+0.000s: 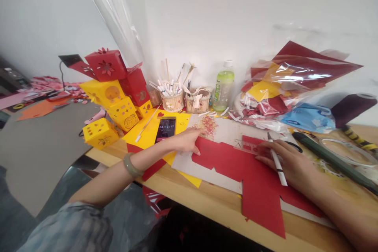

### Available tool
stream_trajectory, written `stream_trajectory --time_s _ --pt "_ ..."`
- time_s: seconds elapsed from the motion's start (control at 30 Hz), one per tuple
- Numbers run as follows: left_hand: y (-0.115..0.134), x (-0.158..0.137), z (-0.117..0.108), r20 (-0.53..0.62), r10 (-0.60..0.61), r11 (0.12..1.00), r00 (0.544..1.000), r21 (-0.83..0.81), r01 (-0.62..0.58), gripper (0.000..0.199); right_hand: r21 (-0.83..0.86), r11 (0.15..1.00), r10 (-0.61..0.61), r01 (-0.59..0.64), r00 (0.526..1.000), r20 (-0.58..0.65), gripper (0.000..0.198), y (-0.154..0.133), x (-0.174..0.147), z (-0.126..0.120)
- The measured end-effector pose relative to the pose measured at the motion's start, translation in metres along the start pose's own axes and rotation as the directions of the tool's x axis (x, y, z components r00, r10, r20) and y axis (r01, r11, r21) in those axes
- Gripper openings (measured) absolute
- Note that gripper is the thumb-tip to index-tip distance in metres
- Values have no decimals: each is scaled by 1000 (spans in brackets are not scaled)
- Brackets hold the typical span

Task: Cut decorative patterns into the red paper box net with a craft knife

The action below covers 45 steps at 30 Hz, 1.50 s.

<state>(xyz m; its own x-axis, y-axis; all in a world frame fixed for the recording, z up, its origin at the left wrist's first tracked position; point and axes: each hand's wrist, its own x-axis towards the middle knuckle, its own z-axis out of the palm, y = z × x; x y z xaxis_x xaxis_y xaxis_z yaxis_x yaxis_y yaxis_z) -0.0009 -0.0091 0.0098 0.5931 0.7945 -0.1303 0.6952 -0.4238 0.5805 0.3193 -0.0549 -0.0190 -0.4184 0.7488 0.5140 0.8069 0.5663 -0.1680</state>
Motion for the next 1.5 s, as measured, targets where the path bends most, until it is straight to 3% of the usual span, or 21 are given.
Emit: stream_trajectory --time_s 0.1,0.33,0.57,0.67,0.77,0.9,1.1,1.2,1.27,1.37,1.43,1.5 --pt "-2 -1 2 -11 16 991 1000 -130 -18 29 -52 998 19 -22 998 -61 26 -1 0 -5" --pt "-5 -15 -1 -104 9 889 995 -455 -56 32 -201 965 116 -171 959 -260 37 6 1 -26" --pt "-3 -19 -6 -307 30 793 951 -573 -209 30 -259 932 165 -253 934 -318 38 17 0 -35" --pt "4 -28 -5 -490 60 768 870 -534 -354 28 -259 921 191 -292 916 -352 40 24 -1 -37" --pt "18 -46 -3 -669 135 750 731 -414 -516 25 -255 907 219 -334 894 -392 41 34 -2 -40" --pt "41 -75 2 -744 353 696 567 -197 -691 30 -265 887 243 -378 870 -429 43 39 -1 -39" --pt "53 -92 10 -705 510 644 492 -66 -762 38 -291 899 214 -327 908 -360 50 32 -1 -32" --pt "49 -91 12 -709 502 643 496 -78 -762 39 -311 900 199 -306 922 -331 52 31 -2 -31" --pt "46 -90 13 -708 468 661 529 -117 -741 41 -321 900 190 -295 928 -320 50 32 -3 -30" --pt "42 -89 11 -677 365 723 639 -227 -653 34 -329 903 173 -276 935 -310 47 33 -3 -27" --pt "39 -85 8 -635 246 782 732 -317 -537 22 -330 908 157 -258 940 -301 46 35 -3 -25" --pt "34 -76 3 -572 111 831 813 -395 -392 23 -329 914 141 -238 946 -292 44 36 -3 -24"
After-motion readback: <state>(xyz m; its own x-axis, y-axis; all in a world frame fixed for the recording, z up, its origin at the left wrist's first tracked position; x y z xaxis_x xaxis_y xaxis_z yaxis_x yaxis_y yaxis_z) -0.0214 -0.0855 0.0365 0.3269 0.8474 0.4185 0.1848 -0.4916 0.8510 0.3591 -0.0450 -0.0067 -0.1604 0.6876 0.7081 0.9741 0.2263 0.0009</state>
